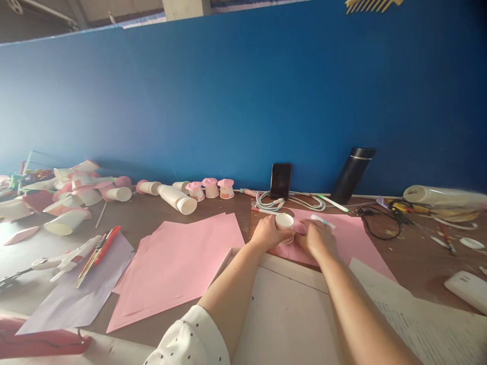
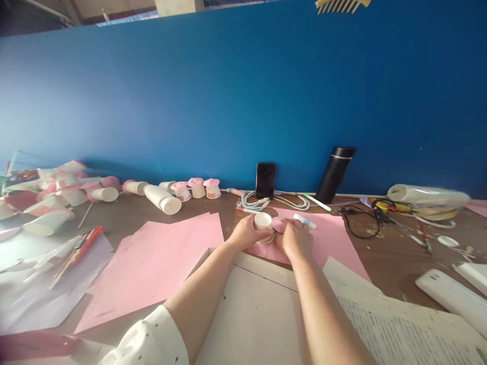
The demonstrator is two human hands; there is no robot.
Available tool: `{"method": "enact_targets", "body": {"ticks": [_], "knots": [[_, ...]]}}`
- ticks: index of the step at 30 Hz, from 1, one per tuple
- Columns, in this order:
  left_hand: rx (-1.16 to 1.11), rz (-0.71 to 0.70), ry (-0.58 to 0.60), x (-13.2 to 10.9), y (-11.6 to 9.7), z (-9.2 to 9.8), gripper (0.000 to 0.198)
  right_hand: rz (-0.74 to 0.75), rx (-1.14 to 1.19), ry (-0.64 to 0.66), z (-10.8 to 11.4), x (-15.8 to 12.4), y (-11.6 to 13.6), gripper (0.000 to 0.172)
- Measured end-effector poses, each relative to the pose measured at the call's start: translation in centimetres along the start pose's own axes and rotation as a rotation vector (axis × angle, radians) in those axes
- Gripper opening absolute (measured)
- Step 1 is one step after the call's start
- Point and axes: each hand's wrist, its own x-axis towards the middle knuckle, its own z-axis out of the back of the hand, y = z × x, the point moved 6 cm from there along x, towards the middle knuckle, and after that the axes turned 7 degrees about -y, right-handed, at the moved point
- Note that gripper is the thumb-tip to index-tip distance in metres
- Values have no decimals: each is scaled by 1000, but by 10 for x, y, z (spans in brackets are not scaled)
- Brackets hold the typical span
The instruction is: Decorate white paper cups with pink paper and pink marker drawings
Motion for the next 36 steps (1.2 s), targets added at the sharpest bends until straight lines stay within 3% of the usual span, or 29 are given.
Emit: {"method": "enact_targets", "body": {"ticks": [5,15,21,30,36], "knots": [[12,-25,-25,1,2,-2,54,28,-8,23,-3,5,4,41],[28,-24,-24,0,0,-1,55,-41,24,21,-9,12,-5,50],[18,-40,-24,1,0,-3,55,-107,66,24,-8,15,-11,45],[20,-45,-17,2,-1,-4,55,-237,261,-55,-5,17,-37,49],[23,-35,-23,0,-3,-2,54,-298,235,-106,-3,20,-52,49]]}}
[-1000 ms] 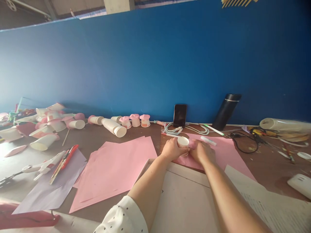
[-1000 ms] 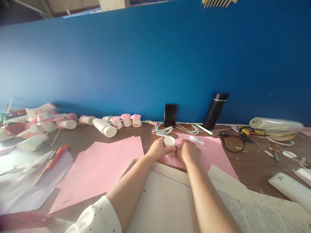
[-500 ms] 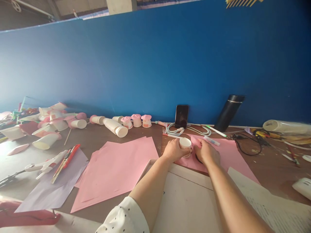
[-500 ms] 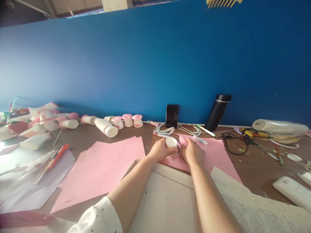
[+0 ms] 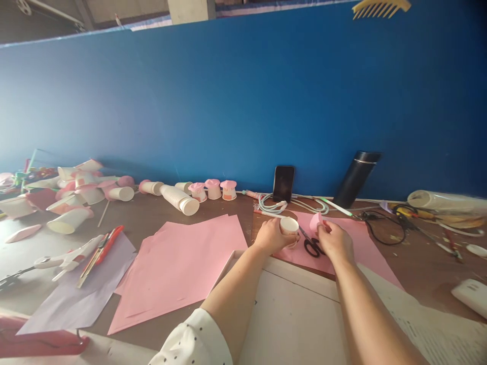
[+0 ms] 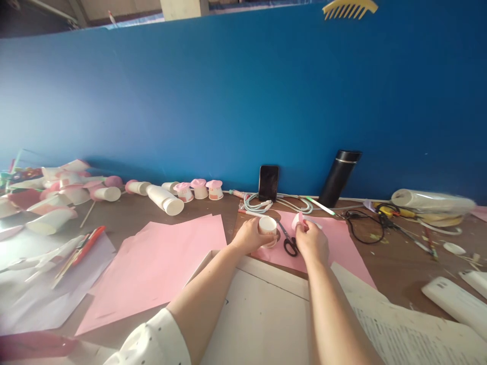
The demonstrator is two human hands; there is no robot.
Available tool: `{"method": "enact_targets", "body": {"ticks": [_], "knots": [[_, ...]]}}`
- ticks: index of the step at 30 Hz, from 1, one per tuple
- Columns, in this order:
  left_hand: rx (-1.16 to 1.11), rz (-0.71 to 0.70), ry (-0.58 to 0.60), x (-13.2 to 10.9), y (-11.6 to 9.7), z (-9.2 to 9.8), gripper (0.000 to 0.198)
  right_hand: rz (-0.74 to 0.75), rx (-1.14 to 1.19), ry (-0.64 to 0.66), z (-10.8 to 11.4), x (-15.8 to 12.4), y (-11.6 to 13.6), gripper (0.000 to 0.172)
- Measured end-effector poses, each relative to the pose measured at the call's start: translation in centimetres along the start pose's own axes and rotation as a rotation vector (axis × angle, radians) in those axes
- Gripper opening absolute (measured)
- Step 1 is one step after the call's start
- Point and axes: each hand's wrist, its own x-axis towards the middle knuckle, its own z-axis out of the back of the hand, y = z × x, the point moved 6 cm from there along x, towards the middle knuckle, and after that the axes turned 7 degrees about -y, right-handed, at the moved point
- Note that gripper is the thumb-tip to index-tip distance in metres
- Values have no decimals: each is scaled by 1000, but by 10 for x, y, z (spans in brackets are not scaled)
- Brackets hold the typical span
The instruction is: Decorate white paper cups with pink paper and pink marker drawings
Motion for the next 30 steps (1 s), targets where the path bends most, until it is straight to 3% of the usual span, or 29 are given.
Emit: {"method": "enact_targets", "body": {"ticks": [13,18,23,30], "knots": [[33,-49,-14,7,9,-8,57,-74,-59,-18,5,6,-13,37],[22,-25,5,6,9,-8,58,-66,-28,-80,12,0,-7,35],[-32,-56,-13,6,8,-8,63,199,170,-324,32,-20,25,35],[-102,-74,-23,8,11,-10,81,632,388,-430,29,-43,55,31]]}}
